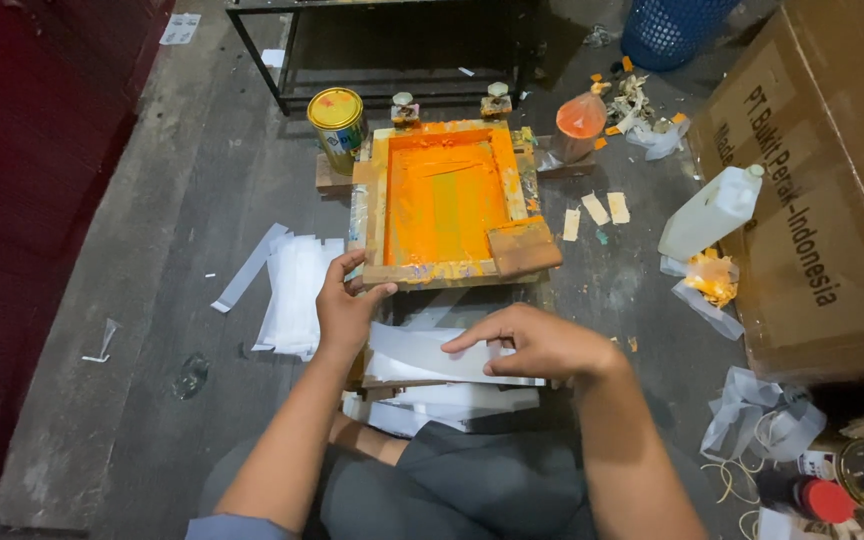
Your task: The person sits on the floor and uses a squeegee to spread orange ink across a screen printing frame. They place white plastic strips under the frame, pull the ink through the screen, and then remove the strips to reveal the printed design.
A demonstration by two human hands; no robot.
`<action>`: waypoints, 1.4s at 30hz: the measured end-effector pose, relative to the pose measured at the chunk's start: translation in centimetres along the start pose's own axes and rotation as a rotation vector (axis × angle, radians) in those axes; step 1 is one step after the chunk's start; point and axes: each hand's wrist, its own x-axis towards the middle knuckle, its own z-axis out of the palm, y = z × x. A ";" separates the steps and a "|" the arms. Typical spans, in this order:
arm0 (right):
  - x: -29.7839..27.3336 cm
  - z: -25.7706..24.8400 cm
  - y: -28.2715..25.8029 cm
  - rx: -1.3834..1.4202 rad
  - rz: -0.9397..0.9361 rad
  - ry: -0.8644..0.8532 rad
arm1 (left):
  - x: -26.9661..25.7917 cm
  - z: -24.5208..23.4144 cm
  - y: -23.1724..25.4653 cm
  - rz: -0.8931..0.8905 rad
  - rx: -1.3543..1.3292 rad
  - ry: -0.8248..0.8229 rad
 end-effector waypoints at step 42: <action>5.3 4.4 4.0 0.346 -0.024 0.510 | -4.4 2.5 1.1 -0.204 -0.211 -0.402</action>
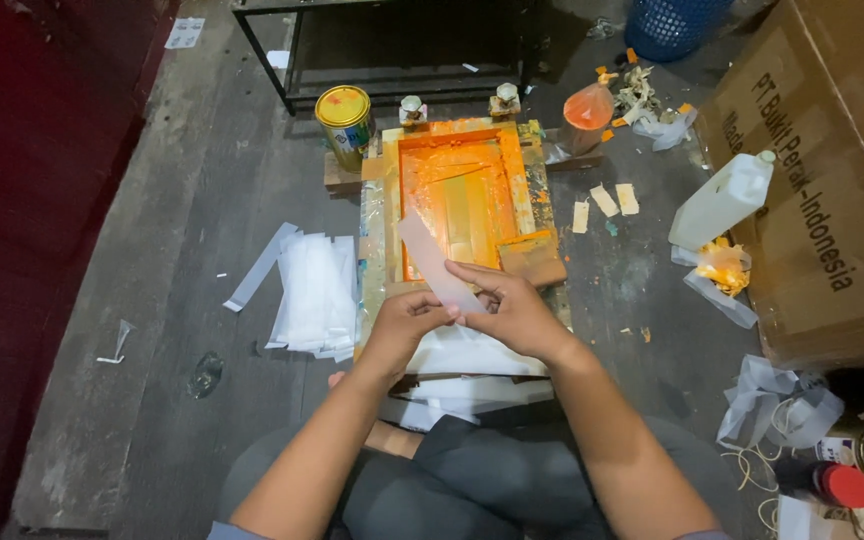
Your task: The person sits on the floor and uses a squeegee to spread orange ink across a screen printing frame. They place white plastic strips under the frame, pull the ink through the screen, and then remove the strips to reveal the printed design.
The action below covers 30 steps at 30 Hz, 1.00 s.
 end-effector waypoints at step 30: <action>-1.3 1.1 -4.1 -0.176 0.067 -0.166 | 3.2 -7.5 0.2 0.102 -0.458 0.418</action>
